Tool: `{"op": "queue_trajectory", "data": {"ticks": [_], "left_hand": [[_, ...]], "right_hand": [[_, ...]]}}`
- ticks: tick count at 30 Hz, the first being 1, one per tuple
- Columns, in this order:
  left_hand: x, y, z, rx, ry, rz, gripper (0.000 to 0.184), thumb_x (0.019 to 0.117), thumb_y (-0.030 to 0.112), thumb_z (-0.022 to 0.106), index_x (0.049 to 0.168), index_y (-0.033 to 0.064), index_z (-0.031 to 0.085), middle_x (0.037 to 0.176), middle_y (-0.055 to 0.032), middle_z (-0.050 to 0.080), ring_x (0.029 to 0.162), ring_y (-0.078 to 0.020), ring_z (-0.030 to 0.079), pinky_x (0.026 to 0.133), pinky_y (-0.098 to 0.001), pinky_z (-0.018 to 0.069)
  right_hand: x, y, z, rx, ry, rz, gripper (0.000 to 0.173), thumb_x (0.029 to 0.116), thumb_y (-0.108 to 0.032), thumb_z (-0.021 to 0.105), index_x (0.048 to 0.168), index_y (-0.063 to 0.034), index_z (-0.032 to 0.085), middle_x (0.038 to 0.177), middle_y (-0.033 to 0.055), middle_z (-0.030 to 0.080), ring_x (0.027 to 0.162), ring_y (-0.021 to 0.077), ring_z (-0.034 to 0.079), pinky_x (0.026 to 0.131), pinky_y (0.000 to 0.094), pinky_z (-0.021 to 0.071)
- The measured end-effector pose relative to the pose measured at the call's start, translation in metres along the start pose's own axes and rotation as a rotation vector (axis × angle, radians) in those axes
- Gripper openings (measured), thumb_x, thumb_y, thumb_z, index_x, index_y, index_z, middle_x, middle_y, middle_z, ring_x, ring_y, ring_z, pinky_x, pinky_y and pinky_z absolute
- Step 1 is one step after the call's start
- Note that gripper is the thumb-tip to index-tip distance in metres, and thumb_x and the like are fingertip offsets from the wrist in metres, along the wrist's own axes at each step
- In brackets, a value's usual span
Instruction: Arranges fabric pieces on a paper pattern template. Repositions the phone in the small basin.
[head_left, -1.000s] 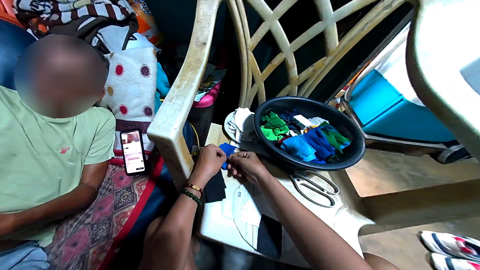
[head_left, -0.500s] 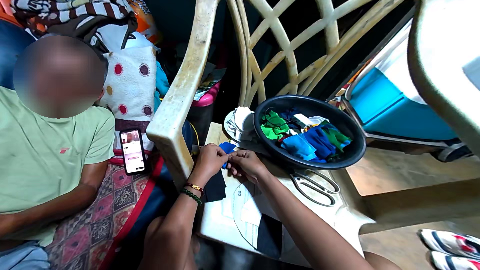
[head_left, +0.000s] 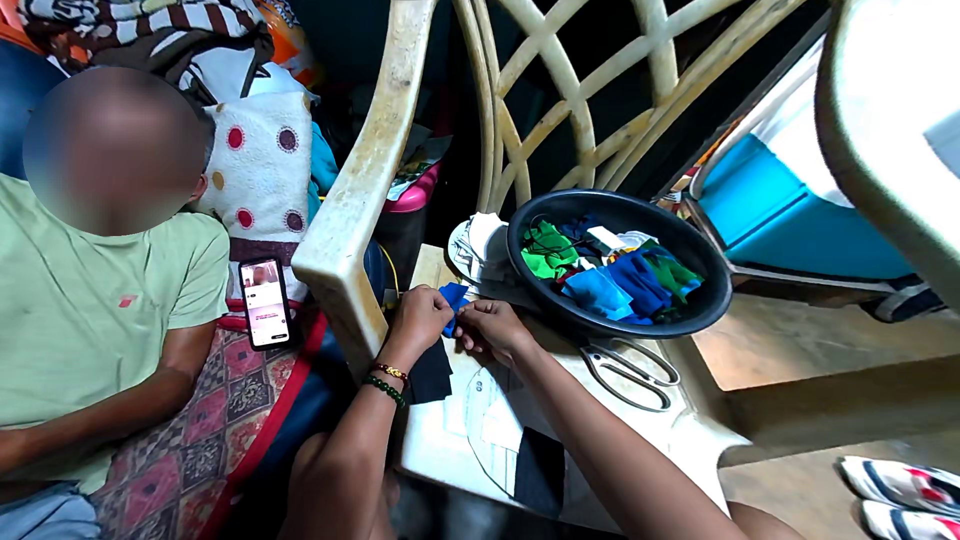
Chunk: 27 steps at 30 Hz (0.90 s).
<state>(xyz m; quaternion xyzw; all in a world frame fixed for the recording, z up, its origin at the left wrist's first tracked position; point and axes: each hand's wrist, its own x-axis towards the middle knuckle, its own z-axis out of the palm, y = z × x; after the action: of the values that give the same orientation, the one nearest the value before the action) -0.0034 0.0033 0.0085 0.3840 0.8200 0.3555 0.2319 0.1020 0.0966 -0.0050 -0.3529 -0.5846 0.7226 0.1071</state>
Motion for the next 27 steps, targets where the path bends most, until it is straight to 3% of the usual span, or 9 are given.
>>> {"op": "queue_trajectory", "data": {"ticks": [5, 19, 27], "left_hand": [[-0.0013, 0.0017, -0.0025, -0.019, 0.039, -0.038, 0.014, 0.0993, 0.006, 0.062, 0.098, -0.0056, 0.070, 0.101, -0.0180, 0.066, 0.093, -0.0251, 0.062, 0.088, -0.0412, 0.0494], [-0.0001, -0.0015, -0.0033, -0.039, -0.054, 0.007, 0.014, 0.1005, 0.004, 0.061, 0.102, -0.0061, 0.071, 0.117, -0.0209, 0.063, 0.110, -0.0273, 0.060, 0.099, -0.0403, 0.0475], [-0.0011, 0.0002, -0.0037, -0.029, -0.038, -0.007, 0.014, 0.1007, 0.003, 0.059, 0.099, -0.0067, 0.069, 0.112, -0.0194, 0.062, 0.104, -0.0257, 0.060, 0.094, -0.0395, 0.0479]], "right_hand": [[0.0003, 0.0002, 0.0024, 0.064, 0.041, 0.012, 0.025, 0.1058, 0.000, 0.046, 0.084, 0.0032, 0.058, 0.056, 0.0029, 0.060, 0.041, 0.0052, 0.053, 0.041, 0.0176, 0.0443], [0.0010, -0.0010, 0.0032, -0.025, 0.038, -0.015, 0.023, 0.1049, -0.005, 0.054, 0.085, 0.0034, 0.062, 0.056, 0.0011, 0.059, 0.040, 0.0028, 0.050, 0.040, 0.0158, 0.0405], [0.0038, 0.0003, 0.0022, -0.050, 0.025, -0.013, 0.023, 0.1053, -0.002, 0.051, 0.084, 0.0021, 0.058, 0.057, 0.0008, 0.059, 0.040, 0.0026, 0.049, 0.040, 0.0157, 0.0402]]}}
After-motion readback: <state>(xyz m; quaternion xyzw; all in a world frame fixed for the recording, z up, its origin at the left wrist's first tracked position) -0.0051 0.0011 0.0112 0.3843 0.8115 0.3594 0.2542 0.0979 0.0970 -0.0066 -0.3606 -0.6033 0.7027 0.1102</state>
